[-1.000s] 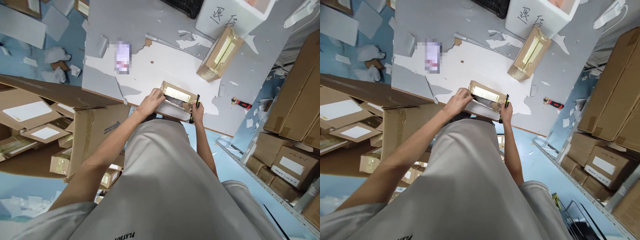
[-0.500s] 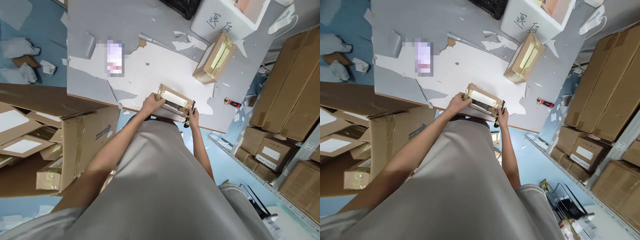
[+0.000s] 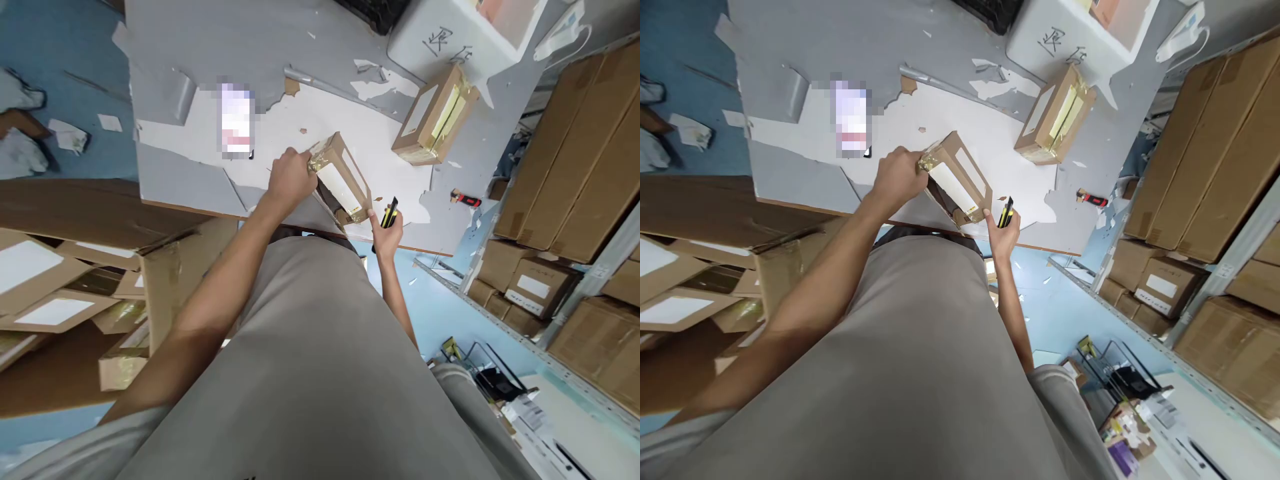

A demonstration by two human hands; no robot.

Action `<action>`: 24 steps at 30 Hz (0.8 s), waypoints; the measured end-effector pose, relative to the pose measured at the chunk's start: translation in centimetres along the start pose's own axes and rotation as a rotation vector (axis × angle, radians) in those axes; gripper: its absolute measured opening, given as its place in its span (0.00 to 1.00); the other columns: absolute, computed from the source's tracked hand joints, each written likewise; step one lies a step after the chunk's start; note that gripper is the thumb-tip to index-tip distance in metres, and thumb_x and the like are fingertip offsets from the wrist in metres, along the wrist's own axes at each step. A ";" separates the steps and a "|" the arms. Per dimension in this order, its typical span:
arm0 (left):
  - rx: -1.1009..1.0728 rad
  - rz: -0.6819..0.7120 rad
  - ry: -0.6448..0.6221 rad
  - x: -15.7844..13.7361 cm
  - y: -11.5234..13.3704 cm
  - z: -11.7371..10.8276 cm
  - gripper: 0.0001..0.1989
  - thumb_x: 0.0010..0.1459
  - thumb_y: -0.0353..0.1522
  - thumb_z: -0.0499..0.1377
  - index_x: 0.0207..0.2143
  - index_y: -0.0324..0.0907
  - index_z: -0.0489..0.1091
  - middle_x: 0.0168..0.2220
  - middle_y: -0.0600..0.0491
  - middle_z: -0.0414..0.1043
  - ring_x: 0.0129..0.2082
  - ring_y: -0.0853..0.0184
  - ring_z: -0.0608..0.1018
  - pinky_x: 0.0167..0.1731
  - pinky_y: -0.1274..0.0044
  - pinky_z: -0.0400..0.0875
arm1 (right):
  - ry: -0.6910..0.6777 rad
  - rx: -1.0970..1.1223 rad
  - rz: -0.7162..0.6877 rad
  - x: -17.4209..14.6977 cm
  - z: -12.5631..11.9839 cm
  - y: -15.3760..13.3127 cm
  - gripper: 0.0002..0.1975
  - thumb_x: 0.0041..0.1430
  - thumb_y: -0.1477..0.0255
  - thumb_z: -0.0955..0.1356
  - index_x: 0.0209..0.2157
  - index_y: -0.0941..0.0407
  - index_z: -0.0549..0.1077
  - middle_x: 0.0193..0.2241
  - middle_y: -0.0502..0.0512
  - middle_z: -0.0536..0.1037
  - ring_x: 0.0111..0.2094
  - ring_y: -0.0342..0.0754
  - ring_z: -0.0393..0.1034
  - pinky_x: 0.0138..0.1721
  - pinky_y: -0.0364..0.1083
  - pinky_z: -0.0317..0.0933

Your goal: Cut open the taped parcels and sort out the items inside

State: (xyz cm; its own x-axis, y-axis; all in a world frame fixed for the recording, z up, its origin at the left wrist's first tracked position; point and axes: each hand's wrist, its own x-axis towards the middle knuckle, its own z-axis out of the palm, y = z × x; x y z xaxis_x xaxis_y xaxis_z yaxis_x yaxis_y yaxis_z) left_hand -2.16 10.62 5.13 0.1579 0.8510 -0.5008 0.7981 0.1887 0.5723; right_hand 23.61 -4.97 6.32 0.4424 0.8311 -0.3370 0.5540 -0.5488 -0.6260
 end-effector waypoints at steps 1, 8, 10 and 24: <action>0.016 0.029 -0.020 0.7 -0.1 -0.6 0.18 0.68 0.34 0.61 0.56 0.41 0.82 0.58 0.33 0.80 0.62 0.36 0.80 0.69 0.48 0.69 | 0.027 -0.037 -0.040 0.4 0.2 -0.7 0.33 0.68 0.41 0.73 0.59 0.53 0.76 0.54 0.65 0.85 0.54 0.59 0.80 0.57 0.56 0.76; 0.094 0.082 -0.045 3.9 1.3 0.3 0.20 0.73 0.40 0.63 0.60 0.39 0.79 0.60 0.33 0.78 0.66 0.37 0.79 0.71 0.52 0.69 | -0.225 0.072 0.002 3.7 4.6 -3.9 0.37 0.63 0.37 0.75 0.53 0.55 0.84 0.44 0.58 0.87 0.46 0.56 0.79 0.51 0.51 0.74; 0.109 0.090 0.011 4.0 1.7 1.3 0.20 0.76 0.41 0.59 0.61 0.39 0.78 0.58 0.32 0.80 0.65 0.38 0.80 0.69 0.53 0.71 | -0.242 0.147 0.052 4.2 5.1 -3.3 0.38 0.62 0.36 0.75 0.52 0.56 0.84 0.37 0.53 0.84 0.41 0.53 0.76 0.45 0.49 0.73; 0.245 0.258 -0.190 3.8 3.0 -0.4 0.22 0.74 0.34 0.51 0.57 0.45 0.83 0.56 0.40 0.87 0.62 0.43 0.84 0.64 0.57 0.74 | -0.390 0.414 0.063 5.4 5.6 2.2 0.35 0.61 0.34 0.73 0.40 0.55 0.82 0.30 0.50 0.78 0.35 0.50 0.71 0.38 0.47 0.68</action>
State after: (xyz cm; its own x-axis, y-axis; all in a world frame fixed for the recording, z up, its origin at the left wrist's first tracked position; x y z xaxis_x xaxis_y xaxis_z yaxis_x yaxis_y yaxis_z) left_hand 0.54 14.59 5.23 0.4573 0.7452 -0.4853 0.8295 -0.1608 0.5349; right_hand 23.26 -1.15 -0.84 0.1290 0.8129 -0.5680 0.1778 -0.5825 -0.7932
